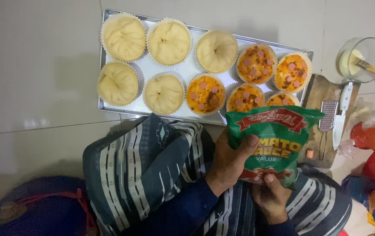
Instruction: The person fills a piping bag with mayonnaise and pipes decorative lines onto several prepared pastries on a tray.
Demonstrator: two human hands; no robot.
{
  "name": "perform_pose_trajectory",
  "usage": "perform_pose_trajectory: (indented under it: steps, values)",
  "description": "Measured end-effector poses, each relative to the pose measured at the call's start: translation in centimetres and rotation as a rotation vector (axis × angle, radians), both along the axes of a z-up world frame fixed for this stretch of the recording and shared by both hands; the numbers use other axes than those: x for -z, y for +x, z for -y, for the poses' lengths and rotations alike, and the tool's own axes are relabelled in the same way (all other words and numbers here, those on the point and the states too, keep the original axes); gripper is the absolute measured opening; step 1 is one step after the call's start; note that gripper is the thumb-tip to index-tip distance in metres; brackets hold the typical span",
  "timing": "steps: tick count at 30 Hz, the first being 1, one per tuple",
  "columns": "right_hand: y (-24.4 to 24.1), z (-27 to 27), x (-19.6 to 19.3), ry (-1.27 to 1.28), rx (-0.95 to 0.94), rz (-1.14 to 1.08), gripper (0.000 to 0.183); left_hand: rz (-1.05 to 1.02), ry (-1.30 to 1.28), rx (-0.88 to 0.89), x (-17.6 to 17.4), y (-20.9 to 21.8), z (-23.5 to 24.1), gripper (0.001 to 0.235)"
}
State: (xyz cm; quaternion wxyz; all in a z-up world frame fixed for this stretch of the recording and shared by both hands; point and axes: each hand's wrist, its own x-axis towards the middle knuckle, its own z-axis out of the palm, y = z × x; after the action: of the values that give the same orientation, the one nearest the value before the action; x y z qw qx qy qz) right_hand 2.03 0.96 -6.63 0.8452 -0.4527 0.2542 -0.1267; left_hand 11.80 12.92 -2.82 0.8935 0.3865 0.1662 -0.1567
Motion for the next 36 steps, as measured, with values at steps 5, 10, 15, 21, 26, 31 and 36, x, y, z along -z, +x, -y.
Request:
perform_pose_trajectory:
  steps: [5,10,15,21,26,31,36]
  values:
    - [0.9,1.2,-2.1,-0.056,-0.01,-0.051,0.078,-0.057,-0.072,-0.028,1.8,0.3,1.0,0.043]
    - [2.8,1.1,-3.3,-0.129,-0.045,-0.106,0.069,-0.188,-0.35,-0.102,3.5,1.5,1.7,0.057]
    - [5.4,-0.1,-3.9,-0.22,-0.091,-0.134,0.056,-0.318,-0.389,-0.208,4.5,2.7,1.9,0.059]
    - [7.4,-1.7,-4.4,-0.102,-0.125,-0.133,0.067,-0.277,-0.504,-0.208,2.8,3.7,0.6,0.056]
    - [7.3,-0.8,-2.3,-0.105,-0.066,-0.081,0.054,-0.328,-0.47,-0.225,4.2,3.8,1.2,0.052]
    - [7.9,-0.1,-0.5,-0.17,0.001,-0.126,0.033,-0.355,-0.471,-0.245,4.7,4.5,1.0,0.05]
    - [8.9,1.4,0.5,-0.214,0.008,-0.24,0.019,-0.397,-0.423,-0.338,1.9,6.7,-1.5,0.037]
